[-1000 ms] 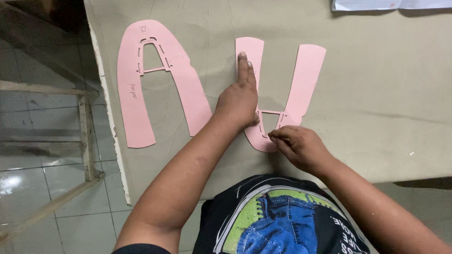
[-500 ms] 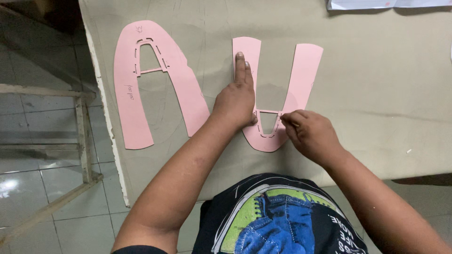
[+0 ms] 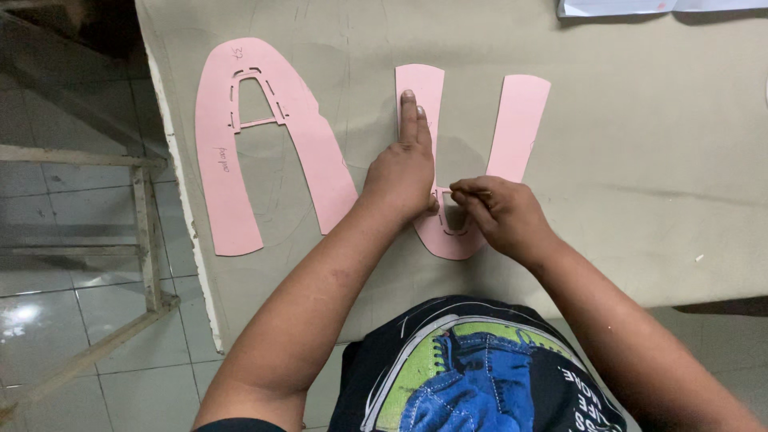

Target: The person arranges pink paper shoe pattern pieces on a table covered with kraft paper, aligns them, and traces along the pattern edges and interior slots with a pen, working on one pattern piece and then the other.

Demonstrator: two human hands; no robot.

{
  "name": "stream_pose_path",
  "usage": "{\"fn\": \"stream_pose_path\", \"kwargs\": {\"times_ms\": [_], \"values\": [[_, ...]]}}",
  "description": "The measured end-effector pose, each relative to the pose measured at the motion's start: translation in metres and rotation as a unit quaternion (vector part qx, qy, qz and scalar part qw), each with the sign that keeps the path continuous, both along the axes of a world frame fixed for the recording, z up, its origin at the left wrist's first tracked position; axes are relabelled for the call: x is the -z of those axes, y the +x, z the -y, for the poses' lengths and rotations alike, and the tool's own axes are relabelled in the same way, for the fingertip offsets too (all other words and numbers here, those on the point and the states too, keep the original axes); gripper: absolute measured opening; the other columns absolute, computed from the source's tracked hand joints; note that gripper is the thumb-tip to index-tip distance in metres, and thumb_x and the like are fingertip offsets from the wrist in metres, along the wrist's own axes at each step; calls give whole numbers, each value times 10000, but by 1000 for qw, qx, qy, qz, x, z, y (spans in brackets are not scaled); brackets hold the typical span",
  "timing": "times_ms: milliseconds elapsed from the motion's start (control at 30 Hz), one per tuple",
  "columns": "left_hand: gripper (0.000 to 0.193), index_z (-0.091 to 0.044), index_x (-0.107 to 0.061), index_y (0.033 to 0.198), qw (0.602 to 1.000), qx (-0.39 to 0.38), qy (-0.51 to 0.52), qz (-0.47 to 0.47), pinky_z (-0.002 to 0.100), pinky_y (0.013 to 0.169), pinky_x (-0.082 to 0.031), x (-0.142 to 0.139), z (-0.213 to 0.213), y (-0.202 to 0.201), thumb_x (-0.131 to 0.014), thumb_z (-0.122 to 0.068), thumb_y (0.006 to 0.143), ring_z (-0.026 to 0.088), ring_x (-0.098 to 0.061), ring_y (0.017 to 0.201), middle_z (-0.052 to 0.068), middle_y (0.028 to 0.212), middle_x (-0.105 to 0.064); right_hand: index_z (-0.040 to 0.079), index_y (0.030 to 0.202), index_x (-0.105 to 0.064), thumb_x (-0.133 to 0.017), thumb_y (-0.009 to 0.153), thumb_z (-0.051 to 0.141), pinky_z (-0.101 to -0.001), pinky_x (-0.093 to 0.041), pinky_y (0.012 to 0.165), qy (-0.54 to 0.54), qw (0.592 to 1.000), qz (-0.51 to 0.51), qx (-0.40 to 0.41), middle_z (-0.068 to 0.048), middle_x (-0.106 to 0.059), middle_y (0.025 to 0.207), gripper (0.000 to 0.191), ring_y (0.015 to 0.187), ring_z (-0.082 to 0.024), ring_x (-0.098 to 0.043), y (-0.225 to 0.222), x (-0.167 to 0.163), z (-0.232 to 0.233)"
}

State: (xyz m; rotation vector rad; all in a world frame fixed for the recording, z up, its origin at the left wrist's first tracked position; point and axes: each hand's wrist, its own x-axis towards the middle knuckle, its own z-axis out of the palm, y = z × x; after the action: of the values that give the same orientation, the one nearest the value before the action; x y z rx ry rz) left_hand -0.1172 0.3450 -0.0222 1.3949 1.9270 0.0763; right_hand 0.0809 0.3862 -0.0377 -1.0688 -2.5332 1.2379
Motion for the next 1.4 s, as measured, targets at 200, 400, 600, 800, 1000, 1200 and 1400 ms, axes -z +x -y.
{"fn": "stream_pose_path", "kwargs": {"times_ms": [200,400,600,800,1000,1200,1400], "values": [[1377,73,-38,1575,1000,16,14,-7,397,889,-577,2,1,0,-969,-263,618,379,-656,1098,273,1647,192,8,1119,-731,-658,1000,130,-293,-589,802,-36,992,-3,121,-131,-787,1000,186,900,-178,-764,21,-9,-8],[1398,72,-28,1574,1000,11,14,-10,390,887,-578,8,-1,1,-974,-276,606,380,-656,1101,278,1642,194,-31,1122,-716,-620,1013,112,-286,-592,837,-94,983,-9,155,-135,-791,1017,204,948,-170,-765,35,-2,-15],[1380,83,-49,1572,999,16,19,-23,382,879,-583,10,-3,3,-971,-279,612,377,-668,1085,293,1643,175,-6,1126,-722,-641,991,124,-292,-592,823,-67,990,11,121,-118,-791,1032,204,928,-181,-771,37,-2,-16],[1371,76,-63,1573,1000,10,13,-23,377,876,-584,10,-4,5,-973,-279,611,370,-671,1079,285,1648,166,51,1086,-759,-678,961,148,-346,-582,765,53,996,59,42,-121,-768,987,178,857,-265,-744,36,-9,-20],[1369,68,-57,1572,1000,1,9,-16,378,868,-586,4,-5,5,-974,-252,607,365,-665,1086,268,1654,162,59,1074,-758,-675,970,139,-360,-583,778,89,993,66,30,-113,-762,1000,155,872,-275,-739,34,-10,-19],[1356,62,-52,1576,1000,-5,-4,-14,368,858,-590,-4,-6,7,-968,-215,615,346,-655,1090,255,1658,170,58,1093,-747,-680,948,128,-362,-584,771,60,996,54,26,-105,-760,991,175,875,-268,-737,33,-13,-17],[1354,57,-46,1578,999,-3,-28,-19,368,851,-591,-10,-10,8,-966,-203,619,346,-654,1074,252,1661,180,70,1085,-746,-683,912,101,-381,-579,765,86,994,49,-50,-100,-758,1003,186,878,-293,-721,34,-17,-23]]}}
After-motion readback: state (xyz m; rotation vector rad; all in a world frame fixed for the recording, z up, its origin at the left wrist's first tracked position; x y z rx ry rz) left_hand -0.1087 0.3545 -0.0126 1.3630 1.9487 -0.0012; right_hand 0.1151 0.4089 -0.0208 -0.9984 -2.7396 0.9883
